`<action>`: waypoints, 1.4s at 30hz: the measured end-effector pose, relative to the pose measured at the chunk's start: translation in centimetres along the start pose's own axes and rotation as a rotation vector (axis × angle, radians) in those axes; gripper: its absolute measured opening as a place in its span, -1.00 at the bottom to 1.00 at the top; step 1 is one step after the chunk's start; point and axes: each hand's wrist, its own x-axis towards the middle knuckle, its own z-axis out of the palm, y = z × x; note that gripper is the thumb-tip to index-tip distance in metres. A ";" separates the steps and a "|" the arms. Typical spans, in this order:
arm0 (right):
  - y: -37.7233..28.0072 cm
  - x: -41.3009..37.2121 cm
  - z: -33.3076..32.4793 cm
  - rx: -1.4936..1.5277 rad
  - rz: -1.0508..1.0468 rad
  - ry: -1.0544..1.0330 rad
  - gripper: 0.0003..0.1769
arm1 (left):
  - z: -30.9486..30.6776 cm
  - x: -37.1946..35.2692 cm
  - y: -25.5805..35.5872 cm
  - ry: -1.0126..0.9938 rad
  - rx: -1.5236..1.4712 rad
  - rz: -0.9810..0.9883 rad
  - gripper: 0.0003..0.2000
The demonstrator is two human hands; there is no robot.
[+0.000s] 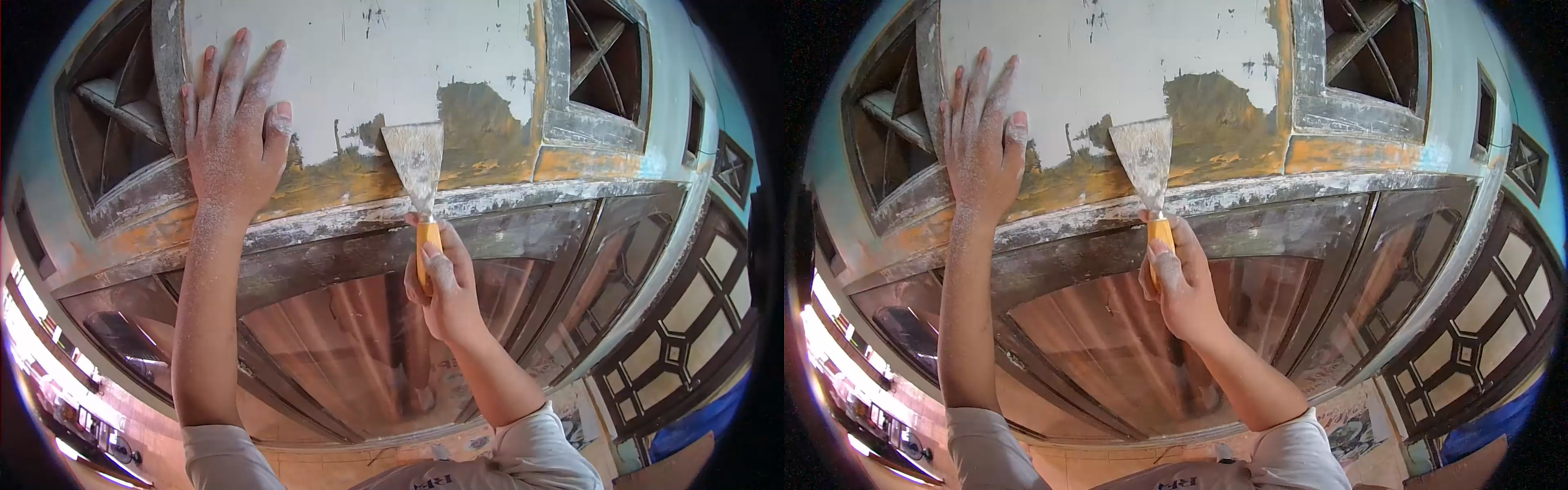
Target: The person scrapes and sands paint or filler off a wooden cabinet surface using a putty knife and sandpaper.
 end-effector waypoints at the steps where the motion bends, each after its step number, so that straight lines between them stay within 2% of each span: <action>1: -0.3 0.4 0.0 0.000 -0.001 -0.003 -0.44 | 0.0 0.0 0.0 -0.009 0.004 -0.001 -0.49; 3: -1.5 2.0 0.0 -0.012 -0.058 -0.066 -0.59 | 0.0 0.0 0.1 -0.023 0.002 0.001 -0.49; 7: -2.6 2.7 -0.6 0.055 -0.056 -0.149 -0.59 | -0.1 -0.1 0.2 -0.023 -0.003 -0.009 -0.47; 9: -1.9 0.9 -1.0 0.038 -0.051 -0.071 -0.58 | -0.2 -0.1 0.2 -0.022 -0.005 -0.006 -0.47; 11: -1.2 -0.6 -2.9 0.099 0.021 0.075 -0.46 | -0.2 -0.1 0.2 -0.051 0.021 -0.015 -0.47; 15: -0.3 -1.3 -6.8 0.159 -0.026 0.189 -0.51 | -0.2 -0.1 0.5 -0.059 0.015 -0.011 -0.45; 21: -1.1 -2.7 -9.0 0.131 -0.043 0.137 -0.57 | 0.3 1.0 3.2 -0.068 0.039 -0.007 -0.33; 23: -1.7 -2.4 -8.4 0.064 -0.158 0.119 -0.59 | 0.8 2.5 3.5 -0.083 0.031 0.050 -0.27; 27: -2.6 -1.2 -9.4 0.101 -0.136 -0.003 -0.78 | 1.8 5.4 3.9 -0.001 0.082 0.128 -0.34; 28: -1.8 -1.2 -9.5 0.119 -0.175 0.046 -0.81 | 2.3 5.6 4.3 0.023 0.076 0.102 -0.36; 31: -0.8 -1.7 -10.1 0.153 -0.106 0.091 -0.82 | 2.2 5.4 4.7 0.005 0.088 0.061 -0.37; 32: -1.0 -1.2 -10.3 0.128 -0.151 0.081 -0.80 | 2.3 5.4 4.7 0.008 0.085 0.064 -0.37; 36: -4.6 1.4 -9.3 0.109 -0.172 0.091 -0.78 | 2.3 5.4 4.7 0.037 0.072 0.078 -0.37; 42: -2.4 0.1 -9.6 0.075 -0.134 0.084 -0.78 | 2.5 5.3 4.3 0.067 0.071 0.102 -0.37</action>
